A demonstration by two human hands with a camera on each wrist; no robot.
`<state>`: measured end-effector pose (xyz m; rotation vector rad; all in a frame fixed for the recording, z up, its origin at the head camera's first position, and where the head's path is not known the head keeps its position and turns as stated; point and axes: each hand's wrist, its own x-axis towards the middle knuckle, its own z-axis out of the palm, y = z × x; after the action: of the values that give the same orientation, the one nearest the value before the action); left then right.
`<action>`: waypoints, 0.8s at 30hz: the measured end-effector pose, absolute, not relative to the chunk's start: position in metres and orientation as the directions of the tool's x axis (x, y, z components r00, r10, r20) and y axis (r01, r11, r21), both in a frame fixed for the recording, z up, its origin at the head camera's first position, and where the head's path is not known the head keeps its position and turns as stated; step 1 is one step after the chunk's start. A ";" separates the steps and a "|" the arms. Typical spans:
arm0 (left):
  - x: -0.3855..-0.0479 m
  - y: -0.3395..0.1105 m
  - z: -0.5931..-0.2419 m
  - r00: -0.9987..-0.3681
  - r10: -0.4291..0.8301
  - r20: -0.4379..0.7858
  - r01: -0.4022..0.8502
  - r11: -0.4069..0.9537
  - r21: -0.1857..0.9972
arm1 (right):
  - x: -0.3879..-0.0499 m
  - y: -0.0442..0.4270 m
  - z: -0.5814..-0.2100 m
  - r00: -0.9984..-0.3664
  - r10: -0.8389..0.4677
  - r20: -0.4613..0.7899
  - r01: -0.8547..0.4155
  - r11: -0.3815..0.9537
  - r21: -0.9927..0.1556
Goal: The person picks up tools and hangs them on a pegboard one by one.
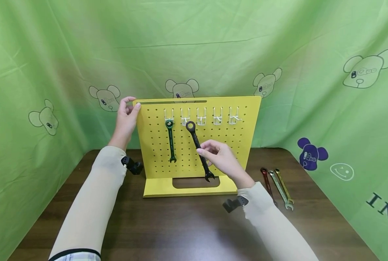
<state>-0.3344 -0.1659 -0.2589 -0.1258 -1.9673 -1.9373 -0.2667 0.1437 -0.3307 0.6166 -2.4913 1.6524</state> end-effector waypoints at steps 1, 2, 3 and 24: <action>-0.334 -0.166 -0.259 -0.926 -0.195 0.323 0.320 0.046 0.946 | -0.268 0.142 -0.330 -0.914 -0.281 0.292 -0.377 0.331 -0.865; -0.334 -0.166 -0.259 -0.926 -0.194 0.324 0.322 0.045 0.946 | -0.268 0.140 -0.329 -0.915 -0.281 0.290 -0.375 0.327 -0.867; -0.334 -0.166 -0.259 -0.926 -0.193 0.325 0.323 0.046 0.945 | -0.269 0.139 -0.328 -0.915 -0.280 0.290 -0.374 0.324 -0.869; -0.332 -0.165 -0.259 -0.925 -0.191 0.330 0.327 0.046 0.944 | -0.285 0.124 -0.337 -0.928 -0.262 0.265 -0.331 0.253 -0.909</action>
<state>-0.3318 -0.1653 -0.2587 -0.1376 -1.9647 -1.9384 -0.2848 0.1236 -0.3371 0.5778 -2.4390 1.7930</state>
